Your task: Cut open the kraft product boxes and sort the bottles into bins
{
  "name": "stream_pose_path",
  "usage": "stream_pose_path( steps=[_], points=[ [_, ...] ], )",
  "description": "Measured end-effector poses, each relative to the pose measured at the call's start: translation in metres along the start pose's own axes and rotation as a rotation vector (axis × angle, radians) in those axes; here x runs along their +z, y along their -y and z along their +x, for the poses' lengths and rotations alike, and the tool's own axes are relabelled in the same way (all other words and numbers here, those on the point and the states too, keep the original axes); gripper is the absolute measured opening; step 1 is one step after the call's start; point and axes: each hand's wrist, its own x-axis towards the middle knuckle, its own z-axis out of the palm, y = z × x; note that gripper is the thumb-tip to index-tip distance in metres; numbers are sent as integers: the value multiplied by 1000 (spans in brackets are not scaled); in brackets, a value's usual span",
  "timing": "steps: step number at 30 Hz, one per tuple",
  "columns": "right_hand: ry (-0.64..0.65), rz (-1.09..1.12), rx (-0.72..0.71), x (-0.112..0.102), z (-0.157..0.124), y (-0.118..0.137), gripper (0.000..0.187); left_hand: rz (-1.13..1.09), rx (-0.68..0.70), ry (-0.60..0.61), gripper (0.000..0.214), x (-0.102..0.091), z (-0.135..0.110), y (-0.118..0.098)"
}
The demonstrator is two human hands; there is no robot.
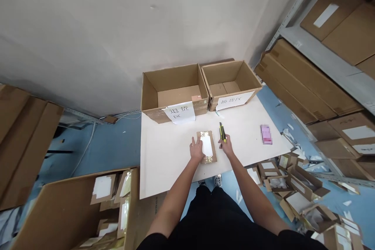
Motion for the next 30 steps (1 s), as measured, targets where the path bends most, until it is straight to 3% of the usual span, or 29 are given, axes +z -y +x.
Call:
stream_pose_path(
  steps=[5,9,14,25,30],
  points=[
    [117,-494,-247,33,-40,49,56,-98,18,-78,91,16,-2,-24],
    [179,-793,-223,42,-43,68,58,-110,75,-110,89,20,-1,-29],
    [232,-961,-202,42,-44,76,62,-137,183,-34,78,9,0,-9],
    [327,-1077,-183,14,-63,68,65,-167,173,-69,65,5,-4,1],
    [400,-1176,-139,-28,-85,59,64,-163,169,-105,71,6,-1,2]
  ],
)
